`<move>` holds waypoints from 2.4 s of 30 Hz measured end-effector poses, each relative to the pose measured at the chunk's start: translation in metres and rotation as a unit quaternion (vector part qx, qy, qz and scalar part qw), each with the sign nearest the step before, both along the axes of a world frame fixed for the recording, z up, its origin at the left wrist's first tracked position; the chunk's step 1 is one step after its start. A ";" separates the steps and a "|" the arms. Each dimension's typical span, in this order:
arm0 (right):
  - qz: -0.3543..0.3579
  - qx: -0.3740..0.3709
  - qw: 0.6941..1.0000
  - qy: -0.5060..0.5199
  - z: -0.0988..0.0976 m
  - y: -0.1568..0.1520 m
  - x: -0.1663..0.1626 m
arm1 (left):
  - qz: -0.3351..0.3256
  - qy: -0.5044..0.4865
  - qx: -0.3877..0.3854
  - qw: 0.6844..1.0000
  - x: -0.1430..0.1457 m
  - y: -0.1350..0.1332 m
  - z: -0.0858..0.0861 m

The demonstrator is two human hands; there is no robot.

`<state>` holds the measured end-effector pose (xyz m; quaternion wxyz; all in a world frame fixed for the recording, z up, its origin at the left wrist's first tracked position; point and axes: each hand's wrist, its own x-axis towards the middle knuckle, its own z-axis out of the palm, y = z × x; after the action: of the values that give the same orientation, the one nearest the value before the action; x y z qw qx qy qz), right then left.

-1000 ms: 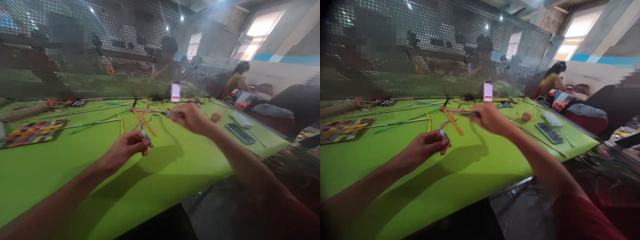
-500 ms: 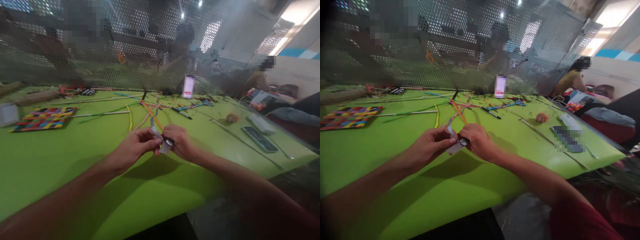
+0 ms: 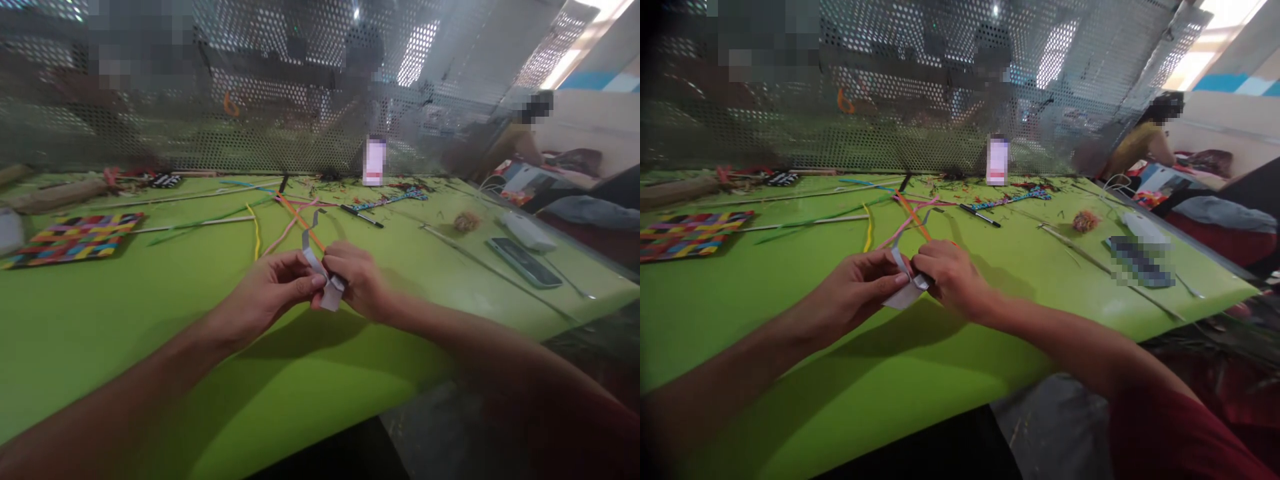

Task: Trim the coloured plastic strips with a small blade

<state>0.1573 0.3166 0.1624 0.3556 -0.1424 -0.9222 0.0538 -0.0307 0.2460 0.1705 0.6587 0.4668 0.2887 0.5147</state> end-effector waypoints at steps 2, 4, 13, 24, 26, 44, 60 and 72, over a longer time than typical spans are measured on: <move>-0.008 0.003 1.000 0.002 -0.001 0.000 0.000 | 0.003 -0.002 -0.006 1.000 0.000 0.000 0.000; -0.009 0.005 1.000 0.009 -0.001 -0.001 -0.001 | 0.004 -0.001 -0.009 1.000 -0.001 -0.001 0.001; 0.001 -0.028 1.000 -0.002 -0.001 -0.001 0.001 | 0.000 0.002 0.000 1.000 0.001 0.000 0.003; -0.014 -0.010 1.000 0.006 0.000 -0.003 -0.001 | 0.004 0.013 0.023 1.000 -0.003 0.002 -0.006; -0.010 -0.003 1.000 0.018 0.002 -0.004 -0.001 | 0.008 0.025 0.031 0.999 -0.004 0.002 -0.006; -0.051 0.024 0.998 0.011 0.001 -0.004 0.000 | 0.050 0.083 0.061 0.993 -0.007 0.002 0.001; -0.060 0.007 0.998 0.011 -0.002 -0.002 0.000 | 0.067 0.109 0.077 0.989 -0.007 0.000 0.005; -0.078 0.001 0.997 -0.009 -0.002 -0.001 0.000 | 0.069 0.131 0.071 0.986 -0.006 0.000 0.006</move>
<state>0.1570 0.3152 0.1605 0.3502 -0.2144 -0.9115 0.0240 -0.0369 0.2456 0.1768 0.5433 0.5546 0.3670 0.5124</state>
